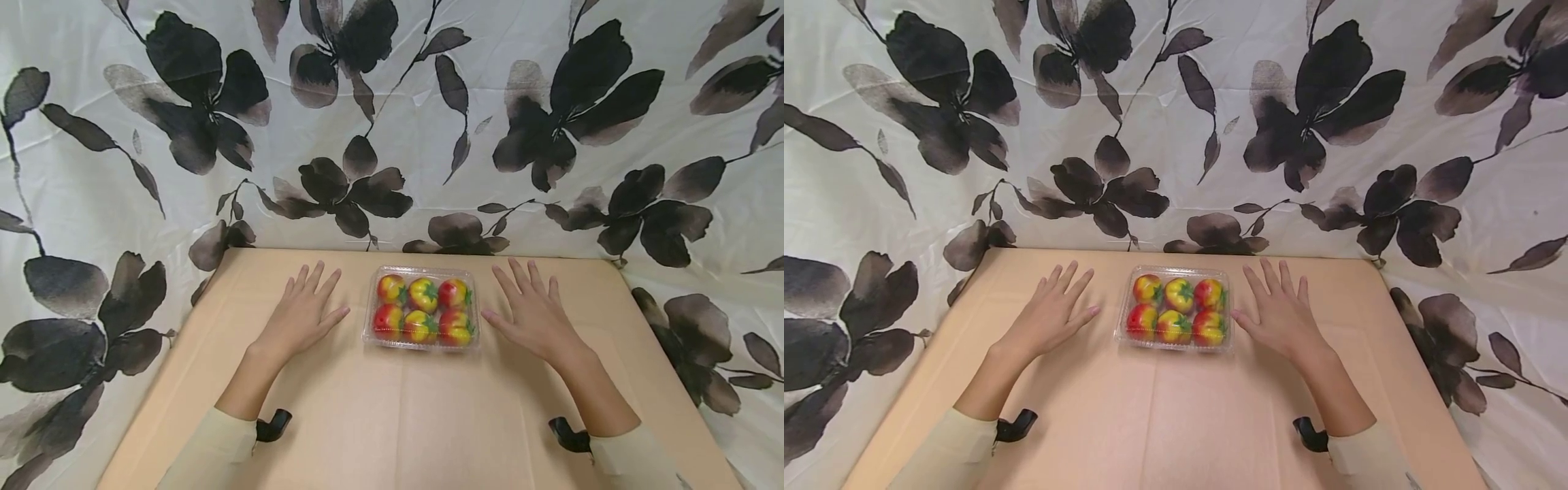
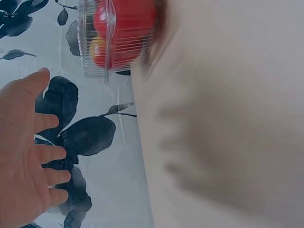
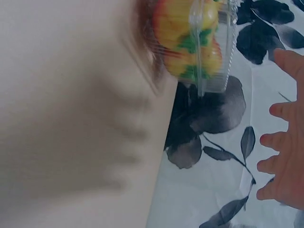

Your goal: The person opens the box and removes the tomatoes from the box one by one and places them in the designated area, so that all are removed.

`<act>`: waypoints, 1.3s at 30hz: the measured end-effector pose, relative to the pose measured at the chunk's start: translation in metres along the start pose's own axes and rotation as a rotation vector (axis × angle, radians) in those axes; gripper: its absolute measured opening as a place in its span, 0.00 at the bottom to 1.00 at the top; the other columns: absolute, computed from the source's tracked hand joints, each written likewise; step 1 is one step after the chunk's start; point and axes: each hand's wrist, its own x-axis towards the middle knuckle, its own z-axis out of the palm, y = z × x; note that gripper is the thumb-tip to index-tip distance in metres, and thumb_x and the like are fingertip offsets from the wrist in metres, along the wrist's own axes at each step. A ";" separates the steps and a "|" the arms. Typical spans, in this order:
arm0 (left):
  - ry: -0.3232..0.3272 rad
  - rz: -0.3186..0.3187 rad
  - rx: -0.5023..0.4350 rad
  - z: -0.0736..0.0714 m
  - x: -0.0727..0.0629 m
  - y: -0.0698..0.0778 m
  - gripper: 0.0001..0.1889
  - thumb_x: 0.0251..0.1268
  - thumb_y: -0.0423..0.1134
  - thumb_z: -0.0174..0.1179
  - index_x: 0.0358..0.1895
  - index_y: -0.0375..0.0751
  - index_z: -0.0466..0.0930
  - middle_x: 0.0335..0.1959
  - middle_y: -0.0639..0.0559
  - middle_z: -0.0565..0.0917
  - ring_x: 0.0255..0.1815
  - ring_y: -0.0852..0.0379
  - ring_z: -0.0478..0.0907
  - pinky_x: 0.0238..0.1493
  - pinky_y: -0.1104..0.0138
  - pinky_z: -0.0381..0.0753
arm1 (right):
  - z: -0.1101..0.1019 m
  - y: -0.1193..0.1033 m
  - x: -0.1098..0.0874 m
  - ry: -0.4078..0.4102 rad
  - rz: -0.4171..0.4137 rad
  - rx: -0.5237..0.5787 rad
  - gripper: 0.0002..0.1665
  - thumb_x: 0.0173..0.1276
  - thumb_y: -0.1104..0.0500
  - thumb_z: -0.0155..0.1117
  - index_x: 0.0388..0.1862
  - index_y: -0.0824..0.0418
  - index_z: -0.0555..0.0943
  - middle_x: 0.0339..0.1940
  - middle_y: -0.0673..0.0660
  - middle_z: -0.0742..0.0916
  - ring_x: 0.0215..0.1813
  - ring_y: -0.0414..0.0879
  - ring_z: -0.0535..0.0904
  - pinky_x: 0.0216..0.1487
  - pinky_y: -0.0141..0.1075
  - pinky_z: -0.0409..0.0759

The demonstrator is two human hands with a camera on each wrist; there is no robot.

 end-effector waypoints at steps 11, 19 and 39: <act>-0.016 0.032 -0.045 0.009 0.000 -0.003 0.41 0.74 0.62 0.55 0.81 0.44 0.59 0.82 0.33 0.56 0.82 0.29 0.53 0.80 0.35 0.53 | 0.003 -0.018 0.015 -0.006 -0.117 -0.029 0.51 0.70 0.31 0.59 0.84 0.52 0.58 0.85 0.66 0.57 0.84 0.72 0.46 0.75 0.80 0.41; -0.025 0.065 -0.122 0.011 0.001 -0.005 0.41 0.74 0.60 0.57 0.81 0.42 0.59 0.81 0.33 0.60 0.81 0.29 0.56 0.80 0.36 0.55 | 0.007 -0.032 0.027 -0.010 -0.181 -0.018 0.51 0.68 0.30 0.60 0.82 0.52 0.62 0.85 0.65 0.59 0.84 0.72 0.49 0.77 0.78 0.42; -0.119 0.109 -0.572 0.034 0.010 -0.005 0.35 0.73 0.40 0.64 0.79 0.38 0.63 0.70 0.36 0.77 0.70 0.37 0.76 0.70 0.43 0.76 | 0.021 -0.075 0.049 -0.096 -0.376 0.057 0.49 0.65 0.31 0.65 0.82 0.43 0.63 0.83 0.59 0.66 0.84 0.63 0.57 0.81 0.72 0.47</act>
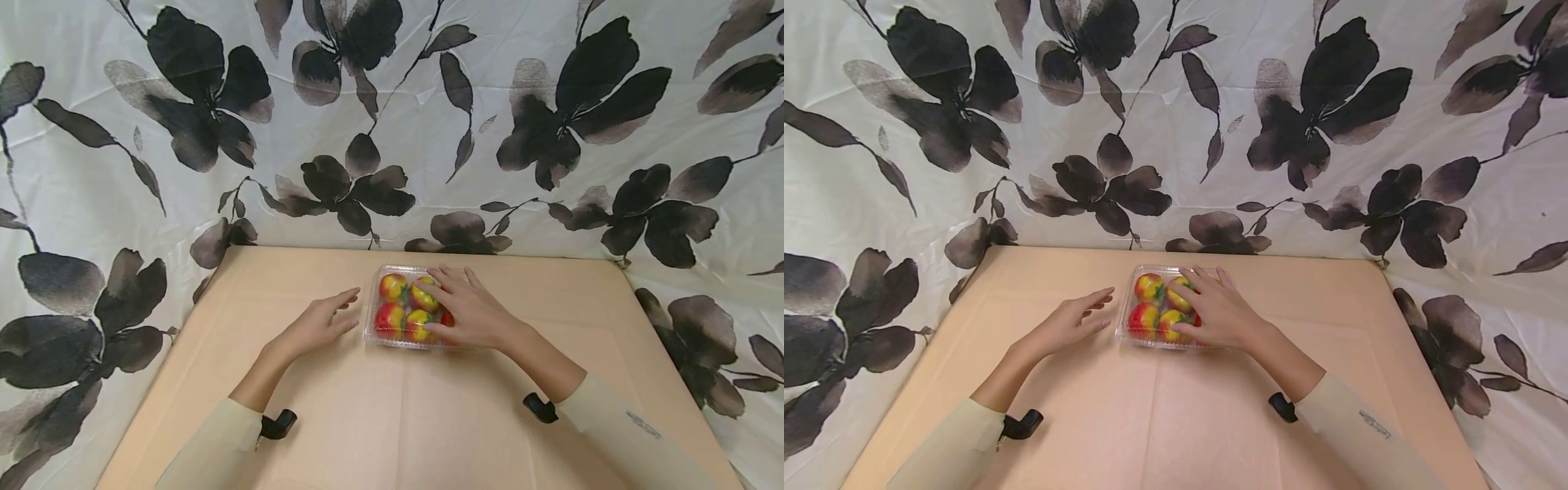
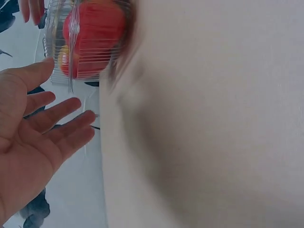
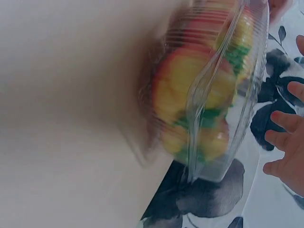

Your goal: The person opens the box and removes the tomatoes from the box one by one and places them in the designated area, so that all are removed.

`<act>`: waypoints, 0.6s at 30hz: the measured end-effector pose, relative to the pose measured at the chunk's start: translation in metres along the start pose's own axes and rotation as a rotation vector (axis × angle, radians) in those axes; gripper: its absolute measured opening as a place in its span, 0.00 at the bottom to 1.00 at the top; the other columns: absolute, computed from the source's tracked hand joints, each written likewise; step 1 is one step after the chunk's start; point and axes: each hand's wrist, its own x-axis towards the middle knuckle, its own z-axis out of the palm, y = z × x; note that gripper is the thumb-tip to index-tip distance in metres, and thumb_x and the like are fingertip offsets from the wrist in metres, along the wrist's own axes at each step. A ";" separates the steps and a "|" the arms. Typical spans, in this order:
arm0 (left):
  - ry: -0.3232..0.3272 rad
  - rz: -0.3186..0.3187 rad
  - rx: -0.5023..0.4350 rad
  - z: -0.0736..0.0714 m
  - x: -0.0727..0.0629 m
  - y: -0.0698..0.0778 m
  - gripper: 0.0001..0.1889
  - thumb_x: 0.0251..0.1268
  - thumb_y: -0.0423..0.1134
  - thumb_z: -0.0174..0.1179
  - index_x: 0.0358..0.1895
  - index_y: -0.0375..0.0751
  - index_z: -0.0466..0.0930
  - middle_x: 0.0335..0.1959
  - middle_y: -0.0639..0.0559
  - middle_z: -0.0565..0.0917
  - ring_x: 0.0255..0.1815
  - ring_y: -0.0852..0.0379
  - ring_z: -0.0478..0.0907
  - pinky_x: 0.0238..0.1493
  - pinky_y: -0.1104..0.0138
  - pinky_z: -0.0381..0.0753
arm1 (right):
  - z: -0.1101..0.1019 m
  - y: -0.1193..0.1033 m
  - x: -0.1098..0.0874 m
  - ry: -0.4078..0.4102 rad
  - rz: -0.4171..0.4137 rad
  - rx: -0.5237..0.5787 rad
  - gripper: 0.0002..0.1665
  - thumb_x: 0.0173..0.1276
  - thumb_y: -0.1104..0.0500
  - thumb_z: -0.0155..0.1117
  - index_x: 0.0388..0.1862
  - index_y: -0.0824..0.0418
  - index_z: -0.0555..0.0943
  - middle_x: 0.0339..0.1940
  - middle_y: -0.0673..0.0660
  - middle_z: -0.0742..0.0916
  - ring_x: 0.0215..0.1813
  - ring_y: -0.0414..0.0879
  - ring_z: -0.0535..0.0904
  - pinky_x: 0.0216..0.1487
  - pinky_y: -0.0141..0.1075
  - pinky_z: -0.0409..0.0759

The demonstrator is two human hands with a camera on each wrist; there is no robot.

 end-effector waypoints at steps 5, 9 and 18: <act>-0.040 -0.011 -0.143 0.004 0.002 -0.002 0.32 0.75 0.35 0.61 0.77 0.32 0.63 0.67 0.32 0.79 0.65 0.36 0.80 0.66 0.46 0.81 | 0.002 -0.008 0.008 -0.022 -0.045 -0.010 0.47 0.65 0.30 0.63 0.81 0.42 0.66 0.82 0.57 0.68 0.83 0.62 0.59 0.80 0.71 0.50; -0.062 -0.054 -0.215 0.007 0.004 -0.003 0.28 0.76 0.34 0.59 0.74 0.28 0.66 0.65 0.32 0.80 0.63 0.37 0.82 0.62 0.49 0.85 | 0.005 -0.012 0.015 -0.043 -0.095 -0.021 0.45 0.67 0.29 0.61 0.80 0.41 0.67 0.82 0.57 0.68 0.83 0.62 0.59 0.80 0.71 0.51; -0.102 -0.201 -0.487 0.013 0.006 -0.003 0.22 0.74 0.28 0.57 0.67 0.22 0.71 0.55 0.31 0.84 0.54 0.39 0.85 0.55 0.51 0.89 | 0.016 -0.025 0.022 -0.067 -0.223 -0.046 0.44 0.67 0.32 0.64 0.79 0.40 0.67 0.81 0.55 0.70 0.82 0.59 0.62 0.80 0.70 0.55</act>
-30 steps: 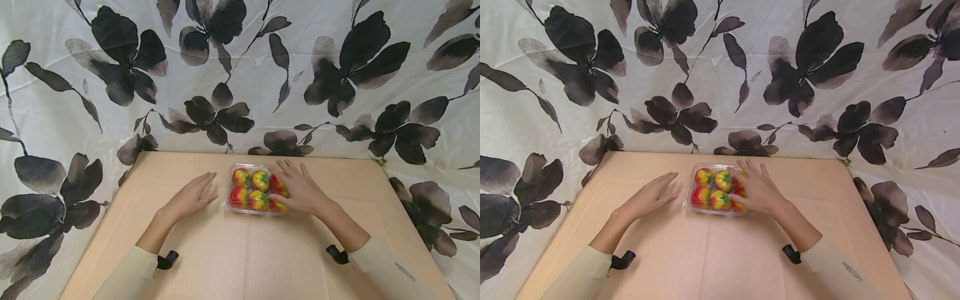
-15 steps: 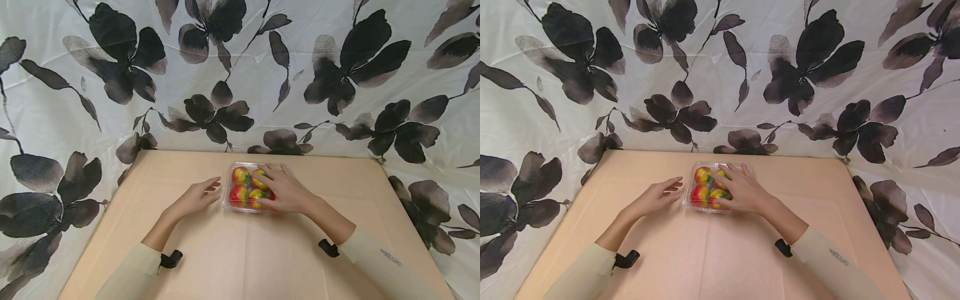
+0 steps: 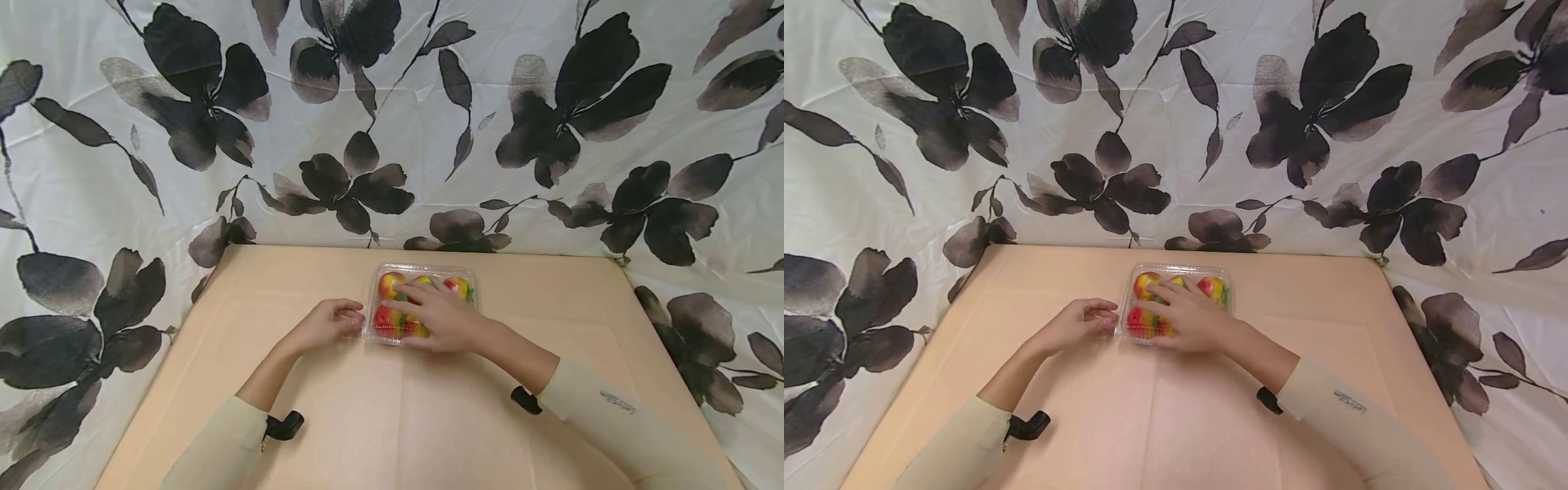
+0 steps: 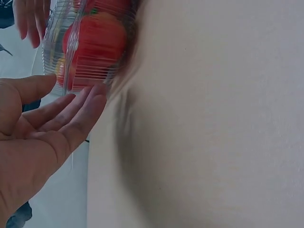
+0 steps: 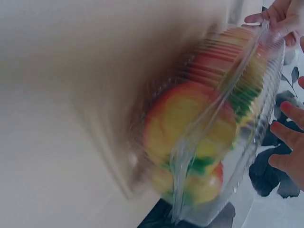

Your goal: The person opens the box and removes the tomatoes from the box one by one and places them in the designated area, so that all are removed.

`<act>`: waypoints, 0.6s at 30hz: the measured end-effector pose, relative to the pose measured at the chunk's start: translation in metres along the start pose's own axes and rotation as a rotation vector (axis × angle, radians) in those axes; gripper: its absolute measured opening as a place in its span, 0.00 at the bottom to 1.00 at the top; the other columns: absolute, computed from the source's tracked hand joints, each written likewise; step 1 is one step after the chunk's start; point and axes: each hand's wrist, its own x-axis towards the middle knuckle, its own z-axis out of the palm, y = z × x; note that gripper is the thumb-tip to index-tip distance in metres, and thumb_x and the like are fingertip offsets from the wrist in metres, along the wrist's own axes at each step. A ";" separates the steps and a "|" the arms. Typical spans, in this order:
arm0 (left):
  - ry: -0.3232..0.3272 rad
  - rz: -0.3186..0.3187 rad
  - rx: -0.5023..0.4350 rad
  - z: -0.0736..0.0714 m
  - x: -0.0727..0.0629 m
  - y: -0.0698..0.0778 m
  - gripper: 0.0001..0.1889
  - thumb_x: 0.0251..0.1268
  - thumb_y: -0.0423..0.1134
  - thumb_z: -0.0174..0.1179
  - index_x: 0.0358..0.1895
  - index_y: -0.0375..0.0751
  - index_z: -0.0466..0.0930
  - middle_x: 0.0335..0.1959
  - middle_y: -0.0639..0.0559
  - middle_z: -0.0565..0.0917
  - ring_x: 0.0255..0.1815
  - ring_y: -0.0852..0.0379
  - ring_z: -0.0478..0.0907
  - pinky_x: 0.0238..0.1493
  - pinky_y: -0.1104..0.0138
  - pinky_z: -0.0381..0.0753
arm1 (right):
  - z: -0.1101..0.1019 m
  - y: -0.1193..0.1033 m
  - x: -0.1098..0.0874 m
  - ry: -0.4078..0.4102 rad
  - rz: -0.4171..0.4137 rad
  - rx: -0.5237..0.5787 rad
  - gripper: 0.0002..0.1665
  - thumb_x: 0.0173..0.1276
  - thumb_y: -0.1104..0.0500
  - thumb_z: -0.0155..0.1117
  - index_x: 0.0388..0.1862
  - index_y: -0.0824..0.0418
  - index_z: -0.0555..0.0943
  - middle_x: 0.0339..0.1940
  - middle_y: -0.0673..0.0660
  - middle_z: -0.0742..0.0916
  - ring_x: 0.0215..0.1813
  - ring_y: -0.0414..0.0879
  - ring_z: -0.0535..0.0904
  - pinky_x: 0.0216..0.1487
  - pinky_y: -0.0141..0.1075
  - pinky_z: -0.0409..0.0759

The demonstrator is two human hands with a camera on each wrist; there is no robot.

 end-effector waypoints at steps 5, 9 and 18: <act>-0.032 -0.057 -0.074 0.000 0.000 0.000 0.20 0.76 0.29 0.55 0.66 0.23 0.71 0.51 0.33 0.86 0.47 0.43 0.88 0.54 0.50 0.89 | 0.004 -0.006 0.006 0.009 -0.046 -0.002 0.42 0.66 0.36 0.69 0.77 0.40 0.70 0.78 0.54 0.72 0.80 0.55 0.64 0.80 0.68 0.57; -0.061 -0.113 -0.161 -0.001 -0.002 0.002 0.19 0.77 0.28 0.54 0.66 0.23 0.70 0.49 0.33 0.86 0.43 0.47 0.89 0.53 0.50 0.89 | 0.007 -0.009 0.012 0.017 -0.083 -0.018 0.40 0.66 0.35 0.69 0.75 0.41 0.73 0.77 0.53 0.73 0.79 0.54 0.65 0.80 0.65 0.59; -0.113 -0.191 -0.345 0.001 0.000 0.002 0.18 0.76 0.26 0.54 0.63 0.20 0.71 0.41 0.45 0.88 0.40 0.53 0.89 0.48 0.59 0.91 | 0.013 -0.016 0.020 0.031 -0.153 -0.052 0.31 0.67 0.38 0.70 0.67 0.44 0.81 0.71 0.55 0.77 0.72 0.54 0.70 0.76 0.59 0.69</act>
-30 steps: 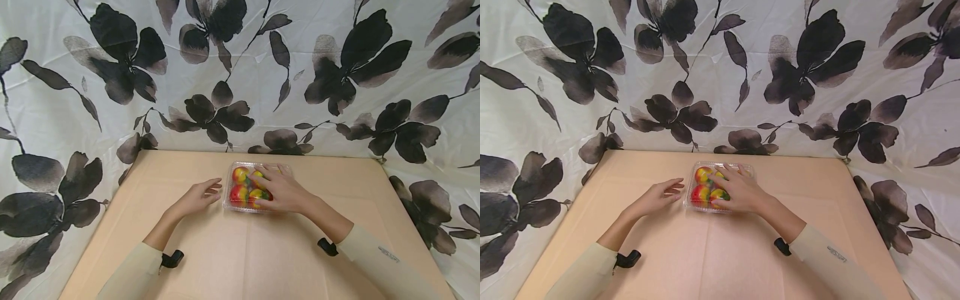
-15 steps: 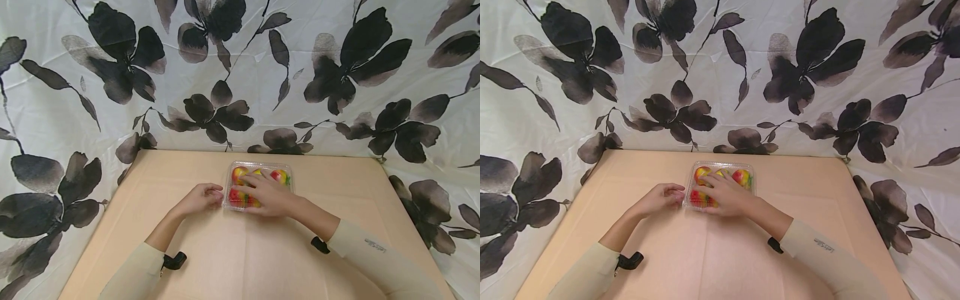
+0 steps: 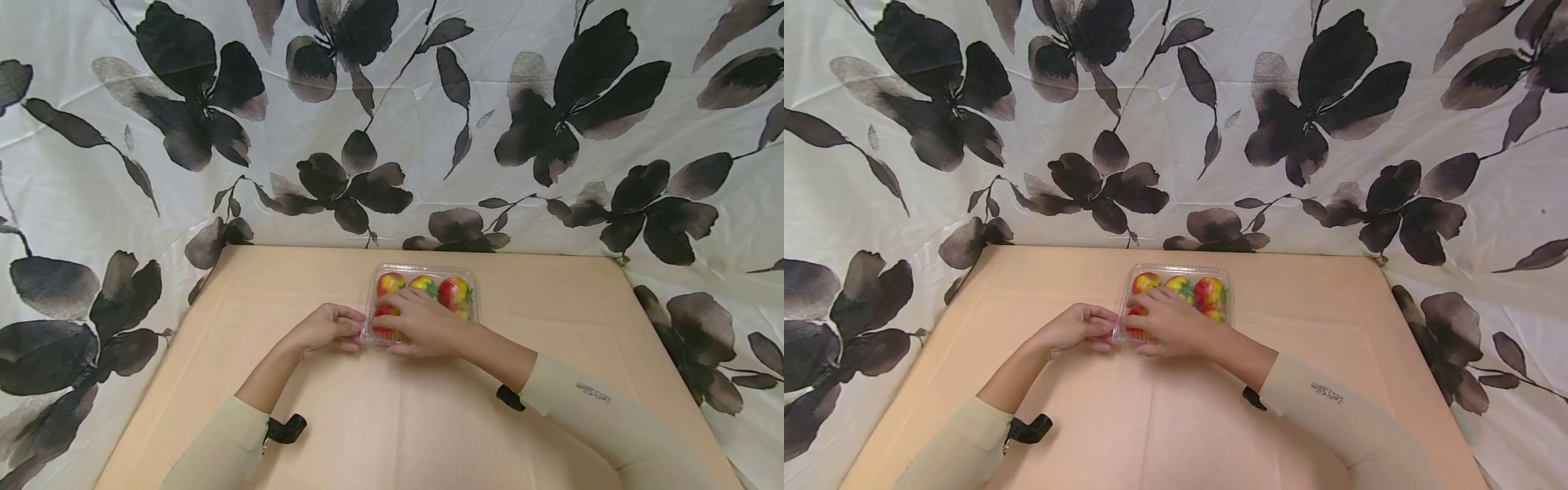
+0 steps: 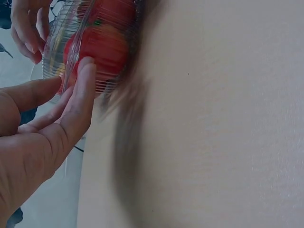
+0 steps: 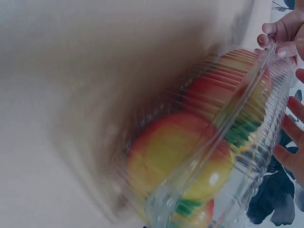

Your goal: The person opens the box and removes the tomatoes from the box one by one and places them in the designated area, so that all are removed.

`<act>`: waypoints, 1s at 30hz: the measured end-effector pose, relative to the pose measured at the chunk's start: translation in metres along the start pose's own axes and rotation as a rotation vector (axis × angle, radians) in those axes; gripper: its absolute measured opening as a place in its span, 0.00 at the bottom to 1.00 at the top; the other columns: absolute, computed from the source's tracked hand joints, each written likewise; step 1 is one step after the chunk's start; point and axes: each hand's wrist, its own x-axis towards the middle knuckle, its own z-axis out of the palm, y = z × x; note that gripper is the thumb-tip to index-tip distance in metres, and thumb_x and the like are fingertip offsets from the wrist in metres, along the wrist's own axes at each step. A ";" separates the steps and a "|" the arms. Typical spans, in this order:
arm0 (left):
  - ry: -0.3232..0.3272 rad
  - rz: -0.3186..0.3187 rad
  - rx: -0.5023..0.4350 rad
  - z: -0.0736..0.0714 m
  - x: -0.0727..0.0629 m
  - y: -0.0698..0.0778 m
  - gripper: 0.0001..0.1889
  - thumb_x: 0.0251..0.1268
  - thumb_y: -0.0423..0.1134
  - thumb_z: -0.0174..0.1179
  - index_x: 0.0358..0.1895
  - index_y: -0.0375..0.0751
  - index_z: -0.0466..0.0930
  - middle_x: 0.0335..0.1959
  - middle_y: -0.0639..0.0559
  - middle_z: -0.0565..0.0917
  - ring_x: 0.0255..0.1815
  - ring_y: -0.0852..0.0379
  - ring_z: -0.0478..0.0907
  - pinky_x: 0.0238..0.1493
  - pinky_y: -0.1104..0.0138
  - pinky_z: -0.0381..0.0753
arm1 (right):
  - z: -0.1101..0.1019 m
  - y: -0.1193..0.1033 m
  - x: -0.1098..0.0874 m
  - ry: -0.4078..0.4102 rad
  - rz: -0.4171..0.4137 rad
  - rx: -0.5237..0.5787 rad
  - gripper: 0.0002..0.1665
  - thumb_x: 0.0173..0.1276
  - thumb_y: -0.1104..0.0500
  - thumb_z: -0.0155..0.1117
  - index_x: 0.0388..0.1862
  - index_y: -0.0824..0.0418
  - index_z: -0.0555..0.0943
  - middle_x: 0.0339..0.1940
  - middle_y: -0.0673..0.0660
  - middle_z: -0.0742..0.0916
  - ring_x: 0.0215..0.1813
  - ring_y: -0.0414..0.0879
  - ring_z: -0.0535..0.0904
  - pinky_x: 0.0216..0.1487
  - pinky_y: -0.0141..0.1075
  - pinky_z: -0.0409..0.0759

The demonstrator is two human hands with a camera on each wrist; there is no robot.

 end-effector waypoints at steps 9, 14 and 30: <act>-0.020 -0.025 -0.089 0.000 -0.001 0.000 0.17 0.76 0.24 0.52 0.63 0.18 0.70 0.39 0.45 0.89 0.40 0.51 0.90 0.46 0.59 0.92 | 0.007 -0.006 0.007 0.000 -0.001 -0.025 0.27 0.66 0.38 0.71 0.63 0.43 0.84 0.61 0.53 0.79 0.62 0.47 0.73 0.62 0.44 0.80; -0.023 -0.030 -0.093 0.001 0.002 -0.001 0.17 0.75 0.22 0.53 0.62 0.18 0.70 0.37 0.48 0.89 0.40 0.52 0.90 0.47 0.59 0.92 | 0.012 -0.010 0.011 0.023 -0.030 -0.066 0.23 0.66 0.41 0.73 0.58 0.43 0.85 0.52 0.53 0.80 0.54 0.47 0.74 0.51 0.40 0.80; -0.005 -0.021 -0.106 0.004 0.012 -0.005 0.14 0.68 0.18 0.56 0.55 0.23 0.72 0.31 0.49 0.87 0.35 0.54 0.88 0.42 0.63 0.92 | 0.025 -0.015 0.017 0.145 -0.027 -0.171 0.14 0.66 0.47 0.75 0.48 0.45 0.85 0.41 0.52 0.77 0.43 0.46 0.73 0.42 0.33 0.77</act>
